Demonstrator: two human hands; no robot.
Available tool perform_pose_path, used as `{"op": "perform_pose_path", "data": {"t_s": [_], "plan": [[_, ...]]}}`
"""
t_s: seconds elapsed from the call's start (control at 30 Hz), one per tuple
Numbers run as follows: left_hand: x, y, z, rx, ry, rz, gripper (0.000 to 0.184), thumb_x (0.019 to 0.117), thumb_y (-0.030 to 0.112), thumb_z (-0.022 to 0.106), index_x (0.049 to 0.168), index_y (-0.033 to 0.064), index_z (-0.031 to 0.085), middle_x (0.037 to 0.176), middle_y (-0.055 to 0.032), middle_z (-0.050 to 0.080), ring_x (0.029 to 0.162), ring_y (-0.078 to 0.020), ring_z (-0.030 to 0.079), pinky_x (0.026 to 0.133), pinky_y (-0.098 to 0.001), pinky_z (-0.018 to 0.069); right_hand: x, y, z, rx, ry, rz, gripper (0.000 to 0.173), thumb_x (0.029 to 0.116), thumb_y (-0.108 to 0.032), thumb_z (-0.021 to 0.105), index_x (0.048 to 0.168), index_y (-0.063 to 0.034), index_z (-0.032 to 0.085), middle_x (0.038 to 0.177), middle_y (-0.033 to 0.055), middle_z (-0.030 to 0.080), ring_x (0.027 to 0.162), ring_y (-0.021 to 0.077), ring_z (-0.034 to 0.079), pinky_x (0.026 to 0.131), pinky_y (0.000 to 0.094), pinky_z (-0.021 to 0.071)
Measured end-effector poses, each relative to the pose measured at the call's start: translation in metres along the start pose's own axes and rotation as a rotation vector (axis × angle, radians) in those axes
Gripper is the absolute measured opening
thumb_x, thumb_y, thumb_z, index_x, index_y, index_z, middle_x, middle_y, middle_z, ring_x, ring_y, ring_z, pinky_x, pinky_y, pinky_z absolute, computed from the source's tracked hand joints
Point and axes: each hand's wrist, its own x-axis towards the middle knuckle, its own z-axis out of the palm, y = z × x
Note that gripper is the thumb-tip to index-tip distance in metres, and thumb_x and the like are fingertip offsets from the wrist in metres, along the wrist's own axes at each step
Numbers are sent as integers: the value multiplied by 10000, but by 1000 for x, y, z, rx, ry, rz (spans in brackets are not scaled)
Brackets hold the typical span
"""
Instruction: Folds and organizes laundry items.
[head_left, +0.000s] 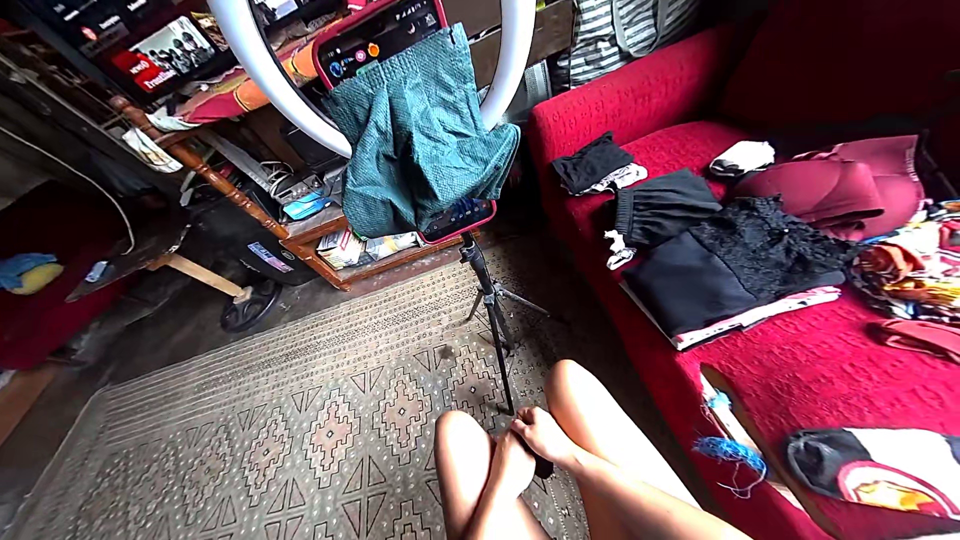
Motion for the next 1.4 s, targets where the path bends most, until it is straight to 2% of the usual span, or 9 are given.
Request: {"op": "perform_pose_path", "data": {"t_s": [0.17,0.27,0.4,0.53,0.67,0.87,1.13,1.3,1.4], "plan": [[-4,22,-20,-248,152,-225,361,931,15,617,1276,-91,606,1216,-249,669,1169,-321,636,1058,-471,467,4,3,1,542,53,-85,299,1008,-181,597,729,-99,525,656,-16,527,610,101,524,621,317,453],[-8,4,-23,-866,523,-82,177,811,-102,530,955,-5,561,843,-58,604,747,-106,580,652,-258,491,-8,-9,-8,940,-85,-105,171,1026,-157,597,885,-60,592,778,49,675,713,143,665,699,340,572],[-30,11,-35,-1140,617,-38,239,786,-177,471,879,33,536,731,-10,584,619,-67,569,538,-213,486,-33,-21,-22,95,-165,-357,395,867,-387,796,930,-20,664,748,52,594,696,155,563,690,388,475],[-46,18,-45,-1205,611,-134,236,804,-180,447,867,38,512,755,-13,567,667,-62,562,625,-208,511,-43,-24,-21,396,-296,-321,202,990,-227,636,843,-88,641,747,-48,597,707,51,573,693,282,486],[-40,-23,-42,-1531,351,-5,290,940,76,344,891,147,621,782,38,670,734,-58,654,687,-254,563,-50,-37,-34,1053,-400,-29,311,1128,-263,325,1156,-78,574,974,71,731,903,196,730,851,402,612],[-44,6,-73,-1086,26,182,619,858,189,706,1370,-77,480,1178,-81,685,1063,-109,663,963,-328,553,-67,-107,-64,1296,10,138,231,1066,-204,496,979,-25,613,742,80,657,645,152,651,590,316,570],[-12,17,-117,-431,395,190,186,999,97,617,1115,-15,711,1013,-133,736,949,-196,709,914,-431,569,-60,-90,-59,828,-220,-287,121,908,6,660,1015,-50,654,903,52,732,824,121,709,783,315,610],[-9,18,-92,-1160,398,75,256,1058,101,456,1236,16,618,1043,-51,686,926,-112,662,851,-344,566,-59,-88,-67,-51,58,-416,222,951,-234,724,1097,-66,735,926,5,738,851,15,678,829,249,560],[-16,33,-89,-1655,346,-67,258,1065,40,378,1200,-8,592,1011,-92,685,917,-152,677,865,-345,567,-55,-86,-68,144,21,-356,134,1018,-125,609,1038,-39,709,873,-9,706,806,7,657,783,218,548]]}}
